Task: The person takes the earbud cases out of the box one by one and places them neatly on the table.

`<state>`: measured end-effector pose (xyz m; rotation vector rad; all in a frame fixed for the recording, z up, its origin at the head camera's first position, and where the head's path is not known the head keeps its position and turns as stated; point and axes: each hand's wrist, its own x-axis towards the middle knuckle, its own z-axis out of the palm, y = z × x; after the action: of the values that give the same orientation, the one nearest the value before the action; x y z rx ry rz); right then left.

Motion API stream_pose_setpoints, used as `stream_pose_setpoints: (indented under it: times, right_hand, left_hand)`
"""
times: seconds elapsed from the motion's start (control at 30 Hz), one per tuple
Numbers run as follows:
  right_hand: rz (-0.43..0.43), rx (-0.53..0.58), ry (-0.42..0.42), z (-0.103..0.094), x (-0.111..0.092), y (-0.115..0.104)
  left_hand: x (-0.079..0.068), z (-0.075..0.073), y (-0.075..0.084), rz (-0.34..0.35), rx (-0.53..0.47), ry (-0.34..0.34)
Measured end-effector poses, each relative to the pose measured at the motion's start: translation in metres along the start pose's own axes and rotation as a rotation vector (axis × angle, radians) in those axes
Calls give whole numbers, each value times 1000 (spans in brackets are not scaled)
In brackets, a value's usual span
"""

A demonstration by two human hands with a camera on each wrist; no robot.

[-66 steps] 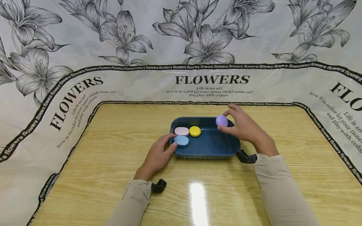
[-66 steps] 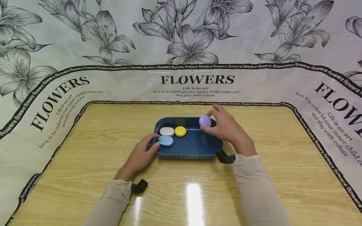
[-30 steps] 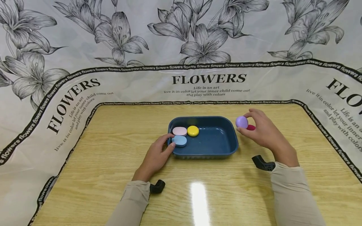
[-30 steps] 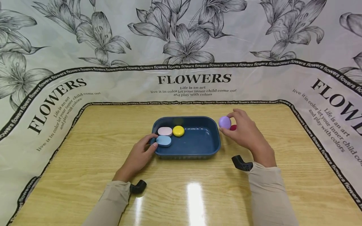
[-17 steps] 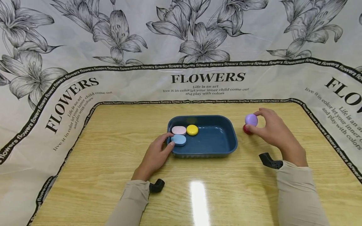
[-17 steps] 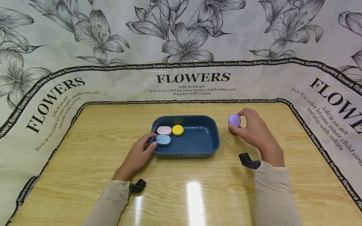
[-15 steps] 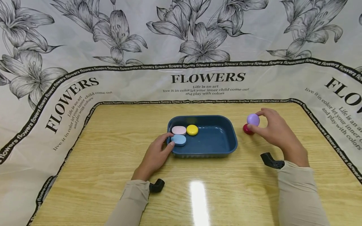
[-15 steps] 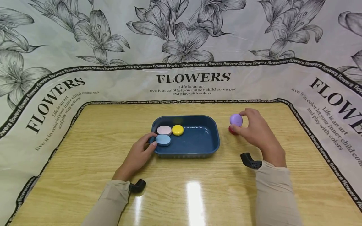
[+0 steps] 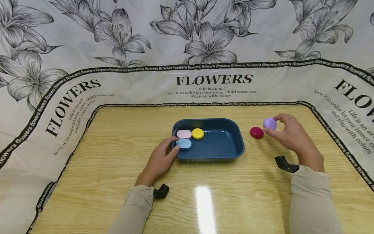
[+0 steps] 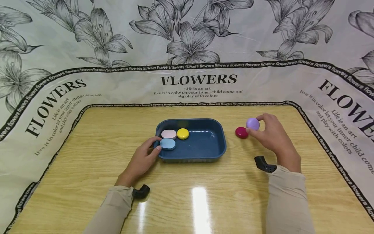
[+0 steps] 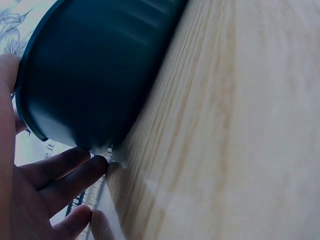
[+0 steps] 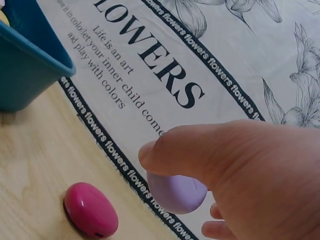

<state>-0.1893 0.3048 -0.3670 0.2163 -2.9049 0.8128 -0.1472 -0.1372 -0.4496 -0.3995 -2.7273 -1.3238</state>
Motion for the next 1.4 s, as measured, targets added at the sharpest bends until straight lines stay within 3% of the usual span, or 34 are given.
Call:
stream_pose_setpoints:
  times: [0.7, 1.4]
  right_hand:
    - [129, -20, -134, 10, 2, 37]
    - [193, -94, -110, 23, 3, 53]
  left_hand:
    - [1, -2, -2, 11, 3, 10]
    - [0, 0, -2, -4, 18, -8]
